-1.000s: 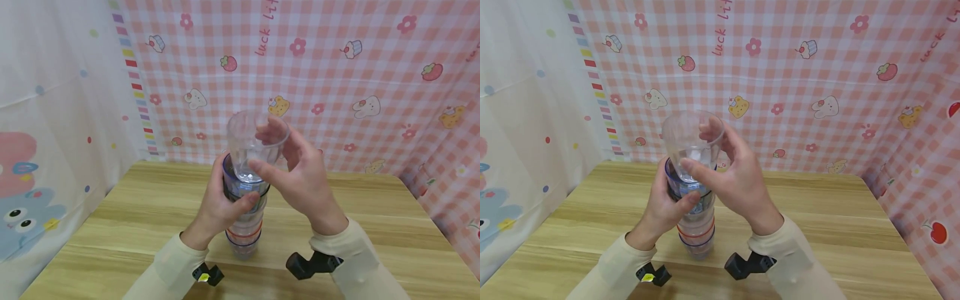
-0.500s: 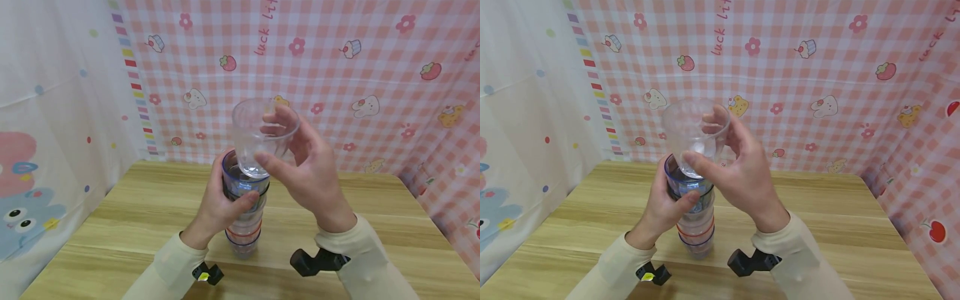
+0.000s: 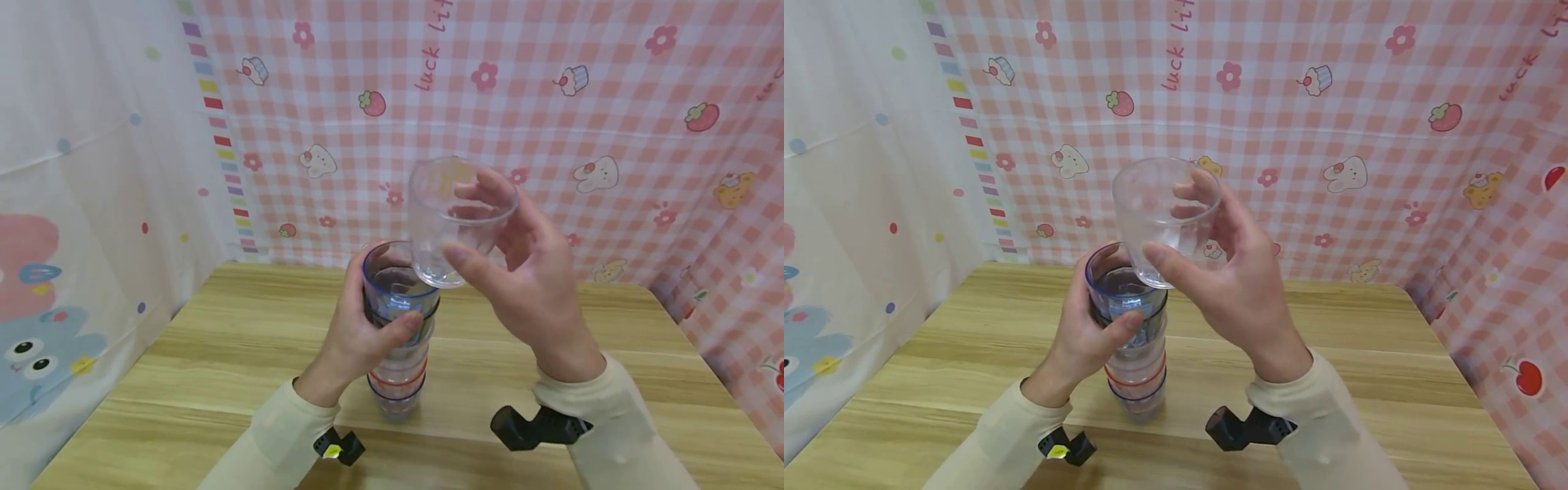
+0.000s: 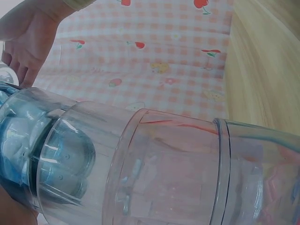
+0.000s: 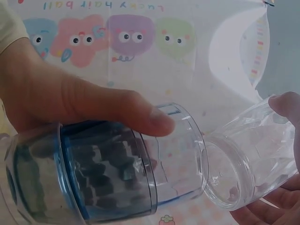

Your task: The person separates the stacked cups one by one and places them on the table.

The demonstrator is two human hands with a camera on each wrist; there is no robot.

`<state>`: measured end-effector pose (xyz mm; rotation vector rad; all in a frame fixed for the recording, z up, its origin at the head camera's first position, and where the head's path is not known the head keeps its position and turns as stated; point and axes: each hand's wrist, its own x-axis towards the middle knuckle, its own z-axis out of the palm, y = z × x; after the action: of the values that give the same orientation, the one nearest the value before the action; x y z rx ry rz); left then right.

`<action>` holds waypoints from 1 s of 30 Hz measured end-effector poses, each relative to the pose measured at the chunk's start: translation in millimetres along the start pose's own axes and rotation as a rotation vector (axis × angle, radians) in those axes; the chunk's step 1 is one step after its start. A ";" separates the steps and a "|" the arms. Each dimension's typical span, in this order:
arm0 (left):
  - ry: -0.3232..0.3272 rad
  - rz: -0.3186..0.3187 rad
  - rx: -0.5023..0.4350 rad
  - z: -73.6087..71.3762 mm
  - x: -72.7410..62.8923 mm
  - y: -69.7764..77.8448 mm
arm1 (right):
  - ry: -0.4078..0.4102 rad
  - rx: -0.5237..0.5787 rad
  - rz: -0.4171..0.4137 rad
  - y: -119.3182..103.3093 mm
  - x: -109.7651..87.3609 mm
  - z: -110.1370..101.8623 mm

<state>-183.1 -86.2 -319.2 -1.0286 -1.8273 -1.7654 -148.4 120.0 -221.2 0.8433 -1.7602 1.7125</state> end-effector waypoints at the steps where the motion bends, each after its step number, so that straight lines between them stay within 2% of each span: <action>1: -0.001 0.001 -0.002 0.2 -0.1 -0.3 | 0.005 -0.003 0.001 0.4 -0.7 -1.5; 7: 0.001 -0.001 0.000 0.8 -0.4 -0.9 | 0.023 -0.027 0.003 2.5 -4.3 -10.8; 17: 0.005 -0.006 0.008 0.2 -1.1 1.1 | 0.036 -0.003 0.029 4.0 -10.2 -26.4; 25: 0.002 0.000 0.019 -0.1 -0.9 -0.3 | 0.047 -0.035 0.049 10.2 -15.4 -38.1; 30: 0.004 0.008 0.014 0.6 -0.7 -0.2 | 0.057 -0.091 0.080 14.9 -19.8 -44.2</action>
<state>-182.7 -85.8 -319.9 -1.0255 -1.8281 -1.7465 -148.5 165.4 -243.8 0.6862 -1.8408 1.6759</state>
